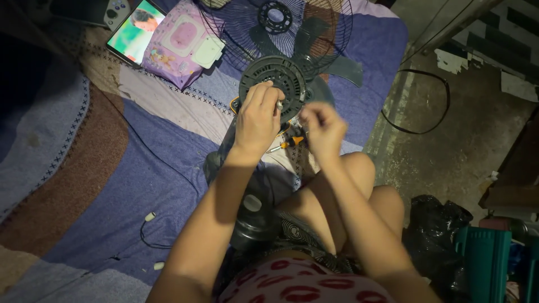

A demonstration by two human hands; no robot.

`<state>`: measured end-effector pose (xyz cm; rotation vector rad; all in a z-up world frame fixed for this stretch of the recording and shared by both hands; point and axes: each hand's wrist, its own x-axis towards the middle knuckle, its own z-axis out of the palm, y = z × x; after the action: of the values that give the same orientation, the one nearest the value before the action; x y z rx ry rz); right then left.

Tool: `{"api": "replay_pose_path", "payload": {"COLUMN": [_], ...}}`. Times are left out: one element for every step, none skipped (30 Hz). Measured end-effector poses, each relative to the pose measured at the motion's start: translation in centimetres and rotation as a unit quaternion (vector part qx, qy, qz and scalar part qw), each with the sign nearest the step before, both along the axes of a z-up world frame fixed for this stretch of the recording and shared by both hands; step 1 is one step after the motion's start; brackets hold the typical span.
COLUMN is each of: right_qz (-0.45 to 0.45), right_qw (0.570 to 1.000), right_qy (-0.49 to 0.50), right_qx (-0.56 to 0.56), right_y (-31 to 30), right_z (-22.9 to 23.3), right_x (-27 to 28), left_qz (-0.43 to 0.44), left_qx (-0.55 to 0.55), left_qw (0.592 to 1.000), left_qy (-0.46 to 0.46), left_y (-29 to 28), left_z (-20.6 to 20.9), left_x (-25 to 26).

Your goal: The person disassembles a standing fan motor housing using a screwdriver and a socket wrench. They remove screws and separate the housing parts while sitting on a bed.

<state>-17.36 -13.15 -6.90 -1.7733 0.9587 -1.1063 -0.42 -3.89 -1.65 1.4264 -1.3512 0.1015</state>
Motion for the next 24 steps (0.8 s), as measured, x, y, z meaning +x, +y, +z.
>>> {"api": "replay_pose_path", "payload": {"right_qz": [0.010, 0.020, 0.032, 0.028, 0.026, 0.023, 0.023, 0.023, 0.022, 0.018, 0.014, 0.009, 0.008, 0.006, 0.005, 0.003, 0.001, 0.000, 0.002, 0.005, 0.007, 0.012, 0.017, 0.023], "right_qw": [1.000, 0.999, 0.997, 0.991, 0.983, 0.971, 0.968, 0.966, 0.963, 0.965, 0.966, 0.966, 0.968, 0.970, 0.971, 0.963, 0.953, 0.943, 0.943, 0.944, 0.944, 0.953, 0.961, 0.968], "right_qy": [-0.003, -0.006, -0.008, 0.024, 0.054, 0.083, 0.078, 0.072, 0.069, 0.065, 0.060, 0.055, 0.065, 0.075, 0.086, 0.085, 0.083, 0.082, 0.079, 0.076, 0.073, 0.074, 0.074, 0.075], "right_qx": [-0.025, -0.050, -0.075, -0.126, -0.176, -0.225, -0.236, -0.247, -0.258, -0.255, -0.253, -0.251, -0.241, -0.232, -0.222, -0.256, -0.290, -0.324, -0.323, -0.322, -0.322, -0.294, -0.267, -0.239], "right_y": [-0.3, -0.4, -0.5, -0.6, -0.6, -0.6, -0.7, -0.9, -0.9, -1.0, -1.1, -1.3, -1.3, -1.4, -1.4, -1.4, -1.4, -1.5, -1.7, -1.9, -2.0, -2.1, -2.1, -2.2], "right_z": [2.0, 3.7, 5.1, 6.2, 6.9, 7.4, 7.7, 8.0, 8.0, 7.9, 7.8, 7.7, 7.5, 7.3, 7.1, 6.9, 6.8, 6.7, 6.7, 6.7, 6.7, 6.7, 6.7, 6.7], "right_x": [0.8, 1.6, 2.2, 2.7, 3.4, 4.1, 4.6, 5.1, 5.2, 5.2, 5.3, 5.3, 5.4, 5.4, 5.4, 5.4, 5.6, 5.8, 6.0, 6.2, 6.4, 6.5, 6.6, 6.6], "left_qz": [-0.002, -0.003, -0.003, -0.003, 0.000, 0.003, 0.001, -0.002, -0.007, -0.005, -0.003, -0.002, -0.004, -0.006, -0.008, -0.005, -0.001, 0.002, 0.016, 0.030, 0.044, 0.046, 0.048, 0.050], "left_qx": [0.000, 0.000, 0.000, -0.002, -0.003, -0.003, -0.002, -0.001, 0.001, 0.000, -0.001, -0.003, -0.002, -0.001, 0.000, 0.004, 0.007, 0.009, 0.004, -0.002, -0.008, -0.015, -0.022, -0.030], "left_qw": [1.000, 1.000, 1.000, 1.000, 1.000, 1.000, 1.000, 1.000, 1.000, 1.000, 1.000, 1.000, 1.000, 1.000, 1.000, 1.000, 1.000, 1.000, 1.000, 0.999, 0.997, 0.997, 0.997, 0.996], "left_qy": [0.000, 0.001, 0.002, 0.001, -0.001, -0.003, -0.004, -0.004, -0.003, -0.003, -0.005, -0.006, -0.005, -0.004, -0.003, -0.006, -0.009, -0.012, -0.027, -0.042, -0.057, -0.059, -0.062, -0.065], "left_y": [-0.1, -0.1, -0.2, -0.2, -0.2, -0.2, -0.2, -0.2, -0.1, -0.1, -0.2, -0.4, -0.4, -0.4, -0.4, -0.4, -0.4, -0.4, -0.4, -0.3, -0.4, -0.5, -0.6, -0.7], "left_z": [0.1, 0.1, 0.2, 0.2, 0.3, 0.3, 0.4, 0.5, 0.4, 0.3, 0.3, 0.4, 0.3, 0.3, 0.2, 0.1, 0.2, 0.2, 0.2, 0.3, 0.4, 0.5, 0.7, 0.9], "left_x": [0.0, 0.0, -0.1, -0.3, -0.4, -0.4, -0.5, -0.5, -0.6, -0.6, -0.6, -0.6, -0.6, -0.6, -0.6, -0.7, -0.7, -0.8, -0.8, -0.8, -0.7, -0.6, -0.4, -0.2]}}
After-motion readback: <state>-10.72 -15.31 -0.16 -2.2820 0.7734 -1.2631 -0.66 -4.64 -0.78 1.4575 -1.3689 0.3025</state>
